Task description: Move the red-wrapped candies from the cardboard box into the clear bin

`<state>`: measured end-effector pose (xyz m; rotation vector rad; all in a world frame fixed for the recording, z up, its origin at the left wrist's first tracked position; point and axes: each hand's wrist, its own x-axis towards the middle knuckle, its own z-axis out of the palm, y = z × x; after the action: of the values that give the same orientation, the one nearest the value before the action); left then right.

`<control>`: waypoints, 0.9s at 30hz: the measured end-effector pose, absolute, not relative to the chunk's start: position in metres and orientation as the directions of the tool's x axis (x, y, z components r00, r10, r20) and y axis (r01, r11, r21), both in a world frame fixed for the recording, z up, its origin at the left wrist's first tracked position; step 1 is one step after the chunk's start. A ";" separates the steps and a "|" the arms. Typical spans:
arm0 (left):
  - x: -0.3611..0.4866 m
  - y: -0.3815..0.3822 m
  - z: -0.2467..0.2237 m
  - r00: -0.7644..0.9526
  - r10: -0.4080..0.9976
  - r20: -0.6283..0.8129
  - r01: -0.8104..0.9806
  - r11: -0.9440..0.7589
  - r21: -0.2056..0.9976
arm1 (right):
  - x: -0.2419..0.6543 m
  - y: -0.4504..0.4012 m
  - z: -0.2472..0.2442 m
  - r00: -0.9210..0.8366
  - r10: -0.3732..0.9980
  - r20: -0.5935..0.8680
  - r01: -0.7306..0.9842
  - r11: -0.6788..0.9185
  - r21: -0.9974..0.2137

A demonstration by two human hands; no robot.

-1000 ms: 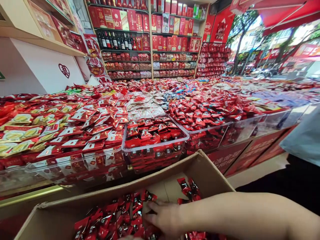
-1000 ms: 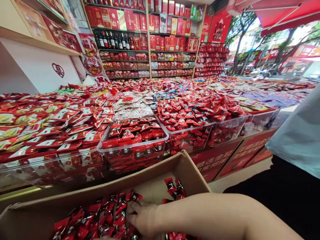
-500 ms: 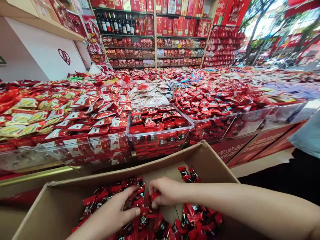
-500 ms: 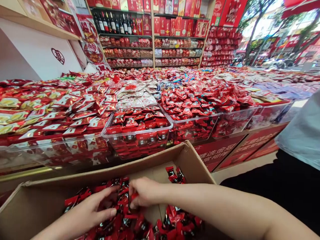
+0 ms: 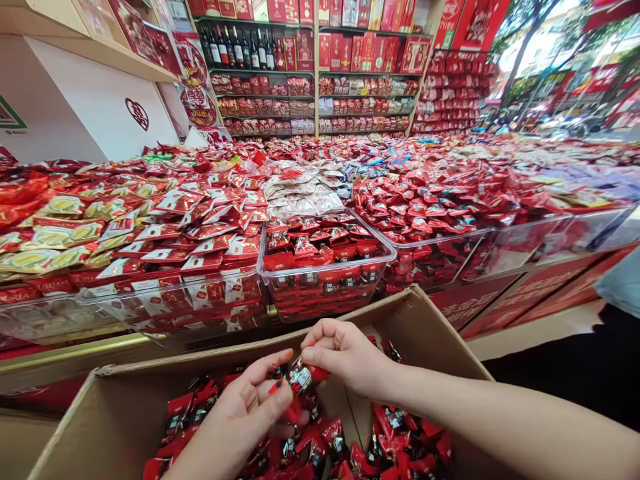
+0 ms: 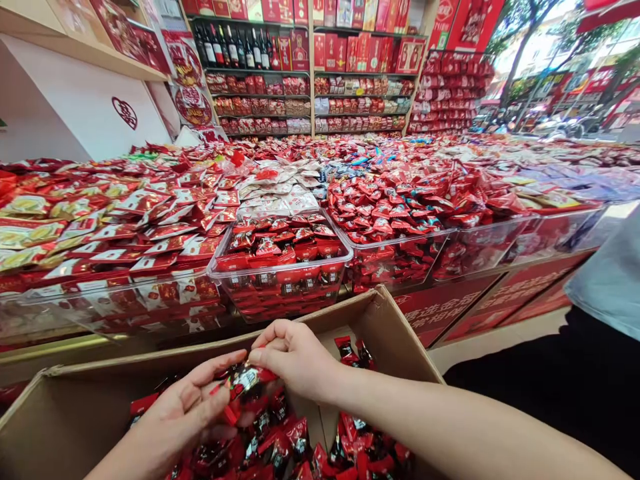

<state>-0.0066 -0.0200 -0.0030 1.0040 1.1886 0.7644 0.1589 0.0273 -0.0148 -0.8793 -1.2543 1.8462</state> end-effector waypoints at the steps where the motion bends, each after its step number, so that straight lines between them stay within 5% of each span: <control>1: -0.006 -0.020 -0.003 0.225 0.886 -0.406 -0.022 0.421 0.907 | 0.160 0.028 -0.014 -0.495 0.859 -0.129 -0.198 -0.257 -0.946; 10: -0.004 -0.019 -0.001 0.159 0.912 -0.378 -0.068 0.392 0.918 | 0.163 0.030 -0.015 -0.588 0.796 -0.144 -0.170 -0.295 -0.940; 12: -0.005 -0.020 -0.003 0.141 0.925 -0.352 -0.092 0.366 0.926 | 0.165 0.029 -0.007 -0.579 0.811 -0.087 -0.135 -0.200 -0.970; 15: -0.005 -0.023 -0.002 0.102 0.942 -0.320 -0.059 0.327 0.943 | 0.179 0.028 0.022 -0.507 0.846 0.163 -0.014 0.181 -0.983; 18: -0.003 -0.023 0.002 0.086 0.947 -0.309 -0.007 0.310 0.951 | 0.201 0.039 0.066 -0.365 0.749 0.553 0.126 0.628 -0.768; 20: -0.002 -0.022 0.002 0.100 0.950 -0.295 0.017 0.295 0.955 | 0.214 0.053 0.090 -0.324 0.625 0.710 0.274 0.781 -0.562; 23: -0.003 -0.021 -0.004 0.144 0.946 -0.291 0.061 0.285 0.957 | 0.226 0.076 0.111 -0.435 0.567 0.699 0.510 0.795 -0.327; 27: -0.010 -0.019 -0.018 0.263 0.917 -0.300 0.148 0.269 0.952 | 0.226 0.095 0.114 -0.544 0.657 0.522 0.608 0.737 -0.294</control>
<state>-0.0098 -0.0186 -0.0176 1.1901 1.1970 0.7344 0.2256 0.0952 0.1138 -0.9502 -2.3144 0.1023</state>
